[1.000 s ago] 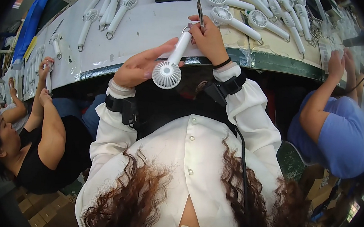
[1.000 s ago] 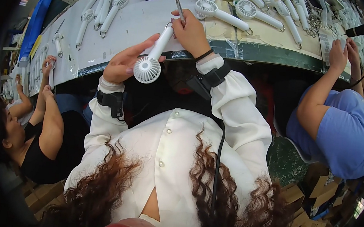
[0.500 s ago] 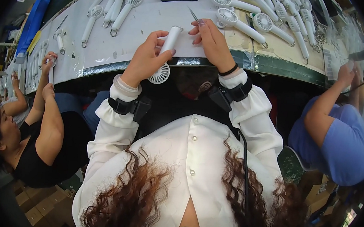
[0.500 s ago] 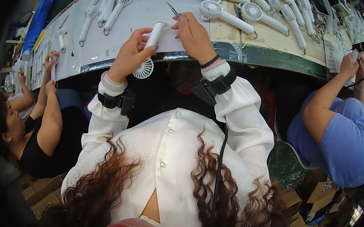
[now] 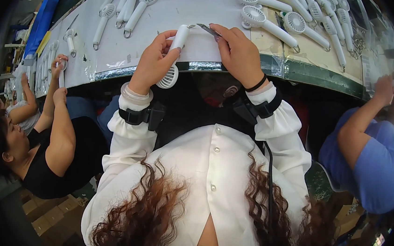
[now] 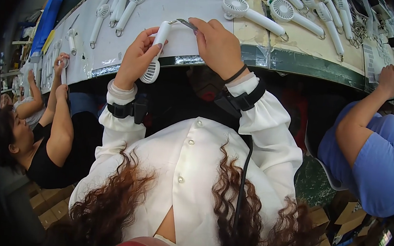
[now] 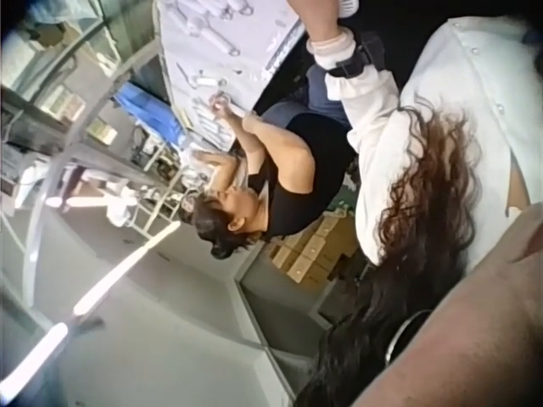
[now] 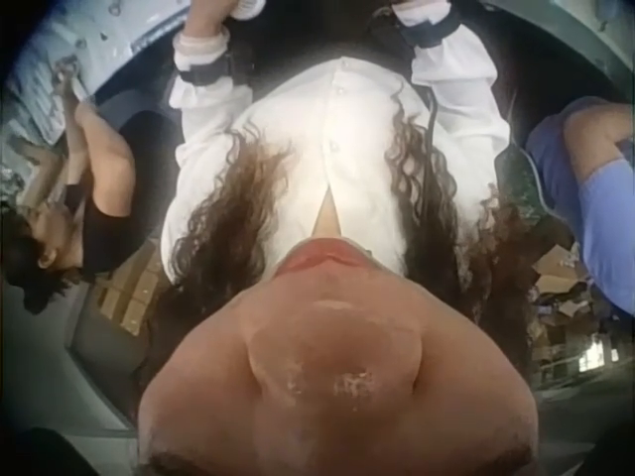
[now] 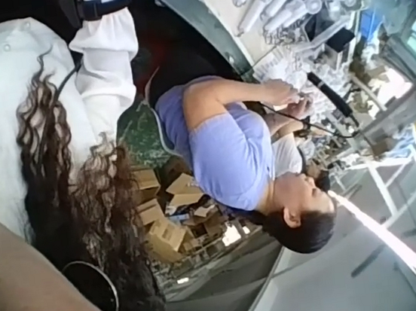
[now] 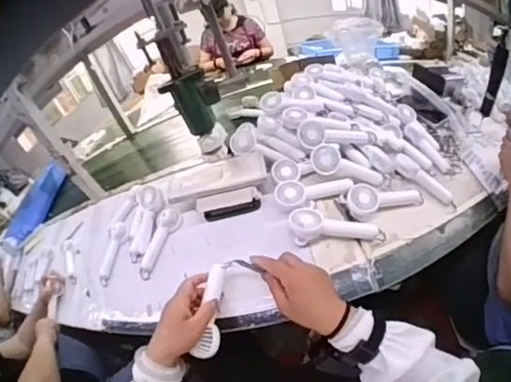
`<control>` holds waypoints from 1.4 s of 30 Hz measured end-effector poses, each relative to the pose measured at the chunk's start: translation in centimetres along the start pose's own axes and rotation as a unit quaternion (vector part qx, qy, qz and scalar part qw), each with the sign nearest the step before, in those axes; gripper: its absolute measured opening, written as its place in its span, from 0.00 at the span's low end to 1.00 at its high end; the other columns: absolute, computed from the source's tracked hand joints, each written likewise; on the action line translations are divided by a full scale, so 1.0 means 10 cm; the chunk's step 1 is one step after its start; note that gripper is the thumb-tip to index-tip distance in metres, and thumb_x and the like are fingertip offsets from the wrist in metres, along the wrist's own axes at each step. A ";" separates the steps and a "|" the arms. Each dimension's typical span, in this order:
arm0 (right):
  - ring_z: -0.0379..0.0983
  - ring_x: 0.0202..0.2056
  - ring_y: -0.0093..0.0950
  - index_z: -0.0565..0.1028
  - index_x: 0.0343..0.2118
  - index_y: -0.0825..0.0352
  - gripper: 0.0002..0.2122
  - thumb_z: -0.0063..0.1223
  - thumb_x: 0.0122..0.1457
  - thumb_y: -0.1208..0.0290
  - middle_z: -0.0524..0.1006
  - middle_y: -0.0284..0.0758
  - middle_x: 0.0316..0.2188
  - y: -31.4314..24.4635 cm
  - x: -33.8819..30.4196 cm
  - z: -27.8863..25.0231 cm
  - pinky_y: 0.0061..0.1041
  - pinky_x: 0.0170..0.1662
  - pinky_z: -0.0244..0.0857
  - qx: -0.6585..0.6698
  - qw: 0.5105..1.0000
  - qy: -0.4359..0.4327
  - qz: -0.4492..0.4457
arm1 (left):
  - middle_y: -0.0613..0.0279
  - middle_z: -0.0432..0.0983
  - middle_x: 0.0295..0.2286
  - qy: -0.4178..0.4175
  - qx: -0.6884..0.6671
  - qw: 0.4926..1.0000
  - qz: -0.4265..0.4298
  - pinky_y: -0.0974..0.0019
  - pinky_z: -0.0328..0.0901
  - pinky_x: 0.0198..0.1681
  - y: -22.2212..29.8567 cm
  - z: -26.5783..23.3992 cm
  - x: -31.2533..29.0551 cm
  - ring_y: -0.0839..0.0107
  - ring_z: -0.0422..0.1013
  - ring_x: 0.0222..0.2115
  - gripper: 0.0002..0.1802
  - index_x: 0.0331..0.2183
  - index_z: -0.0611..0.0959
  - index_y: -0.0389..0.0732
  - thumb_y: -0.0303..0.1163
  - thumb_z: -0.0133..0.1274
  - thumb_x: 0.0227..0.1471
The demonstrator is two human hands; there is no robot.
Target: The person picks up a fan, scrapes the plastic with a tool, and sets it down before repeating the process with another fan and placing it under a machine.
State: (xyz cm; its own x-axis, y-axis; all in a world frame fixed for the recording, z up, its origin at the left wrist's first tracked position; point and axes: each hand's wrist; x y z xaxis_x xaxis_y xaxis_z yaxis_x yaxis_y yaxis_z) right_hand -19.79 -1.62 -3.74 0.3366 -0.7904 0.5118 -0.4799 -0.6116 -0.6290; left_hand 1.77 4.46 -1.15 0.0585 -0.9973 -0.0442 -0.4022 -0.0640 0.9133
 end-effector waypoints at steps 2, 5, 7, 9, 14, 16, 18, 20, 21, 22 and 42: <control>0.70 0.24 0.34 0.76 0.44 0.56 0.13 0.50 0.56 0.74 0.71 0.34 0.25 -0.01 -0.01 -0.04 0.29 0.27 0.65 -0.033 0.999 -0.010 -0.005 | 0.56 0.75 0.35 0.004 -0.017 1.000 -0.005 0.70 0.66 0.37 -0.02 -0.01 0.00 0.73 0.69 0.31 0.24 0.51 0.70 0.37 0.29 0.52 0.51; 0.71 0.24 0.34 0.77 0.42 0.56 0.11 0.51 0.56 0.73 0.71 0.34 0.25 -0.02 -0.04 -0.14 0.29 0.27 0.65 -0.091 0.995 -0.037 -0.018 | 0.56 0.75 0.36 0.007 -0.016 1.000 -0.009 0.70 0.66 0.37 -0.01 -0.03 0.00 0.72 0.70 0.31 0.25 0.51 0.70 0.36 0.29 0.52 0.50; 0.71 0.24 0.34 0.79 0.40 0.56 0.10 0.52 0.56 0.72 0.72 0.34 0.25 -0.04 -0.06 -0.23 0.29 0.27 0.66 -0.168 0.982 -0.076 -0.040 | 0.56 0.74 0.37 0.003 0.008 1.000 -0.010 0.70 0.66 0.37 0.03 -0.05 -0.01 0.72 0.69 0.31 0.25 0.51 0.70 0.36 0.29 0.52 0.50; 0.71 0.24 0.34 0.79 0.39 0.56 0.09 0.52 0.56 0.72 0.72 0.34 0.26 -0.10 -0.08 -0.37 0.29 0.27 0.66 -0.191 0.976 -0.095 -0.043 | 0.57 0.74 0.38 -0.006 0.062 0.998 -0.009 0.71 0.66 0.37 0.07 -0.06 -0.02 0.73 0.69 0.32 0.25 0.51 0.70 0.36 0.30 0.52 0.50; 0.72 0.24 0.34 0.79 0.39 0.55 0.10 0.53 0.55 0.72 0.71 0.33 0.26 -0.08 0.01 -0.59 0.28 0.27 0.66 -0.210 0.972 -0.089 -0.052 | 0.58 0.73 0.39 -0.001 0.097 0.995 0.022 0.71 0.66 0.37 0.09 -0.06 -0.06 0.74 0.70 0.33 0.24 0.51 0.71 0.38 0.28 0.51 0.51; 0.71 0.24 0.34 0.79 0.40 0.55 0.10 0.53 0.55 0.72 0.71 0.32 0.26 -0.04 0.03 -0.54 0.28 0.27 0.67 -0.194 0.977 -0.069 -0.053 | 0.57 0.73 0.39 0.017 0.162 0.985 0.056 0.69 0.67 0.38 0.05 -0.06 -0.06 0.70 0.70 0.33 0.24 0.51 0.71 0.38 0.28 0.51 0.50; 0.72 0.25 0.33 0.78 0.42 0.54 0.12 0.52 0.55 0.73 0.71 0.32 0.25 -0.02 0.02 -0.37 0.28 0.27 0.67 -0.140 0.986 -0.058 -0.064 | 0.56 0.72 0.39 0.023 0.195 0.978 0.075 0.69 0.67 0.38 0.04 -0.05 -0.05 0.68 0.71 0.33 0.24 0.50 0.72 0.38 0.28 0.52 0.50; 0.72 0.26 0.32 0.78 0.43 0.53 0.13 0.52 0.55 0.74 0.71 0.32 0.25 -0.05 0.01 -0.23 0.28 0.27 0.67 -0.110 0.990 -0.053 -0.068 | 0.55 0.72 0.39 0.040 0.287 0.949 0.123 0.67 0.67 0.39 0.03 -0.03 -0.05 0.65 0.71 0.33 0.23 0.49 0.72 0.38 0.28 0.52 0.49; 0.72 0.26 0.32 0.77 0.44 0.53 0.14 0.52 0.54 0.74 0.71 0.32 0.25 -0.07 0.02 -0.16 0.28 0.27 0.67 -0.121 0.990 -0.051 -0.060 | 0.55 0.72 0.39 0.048 0.332 0.931 0.146 0.66 0.67 0.39 0.02 -0.03 -0.04 0.63 0.71 0.33 0.23 0.49 0.73 0.38 0.28 0.52 0.48; 0.72 0.26 0.32 0.77 0.44 0.52 0.15 0.52 0.54 0.75 0.70 0.31 0.25 -0.10 0.01 -0.11 0.27 0.27 0.66 -0.130 0.989 -0.049 -0.051 | 0.55 0.72 0.39 0.045 0.334 0.930 0.144 0.66 0.67 0.39 0.04 -0.03 -0.05 0.63 0.71 0.33 0.23 0.49 0.73 0.38 0.28 0.52 0.48; 0.68 0.28 0.27 0.77 0.45 0.51 0.23 0.54 0.44 0.80 0.68 0.29 0.26 -0.14 -0.03 0.16 0.25 0.27 0.66 -0.136 0.985 0.009 -0.105 | 0.57 0.73 0.36 0.067 0.295 0.952 0.046 0.65 0.67 0.36 0.23 0.03 -0.14 0.63 0.72 0.32 0.21 0.45 0.77 0.41 0.31 0.54 0.46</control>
State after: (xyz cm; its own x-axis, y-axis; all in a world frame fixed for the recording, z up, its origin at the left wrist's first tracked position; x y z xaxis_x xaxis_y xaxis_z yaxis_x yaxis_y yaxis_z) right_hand -17.97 -0.57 -3.98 0.4382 -0.6445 0.6265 -0.6009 -0.7285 -0.3291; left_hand 0.48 5.72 0.89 0.0987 -0.9886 0.1140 -0.8520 -0.0247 0.5230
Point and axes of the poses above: each hand's wrist, its own x-axis towards the middle knuckle, its own z-axis out of the palm, y = z × x
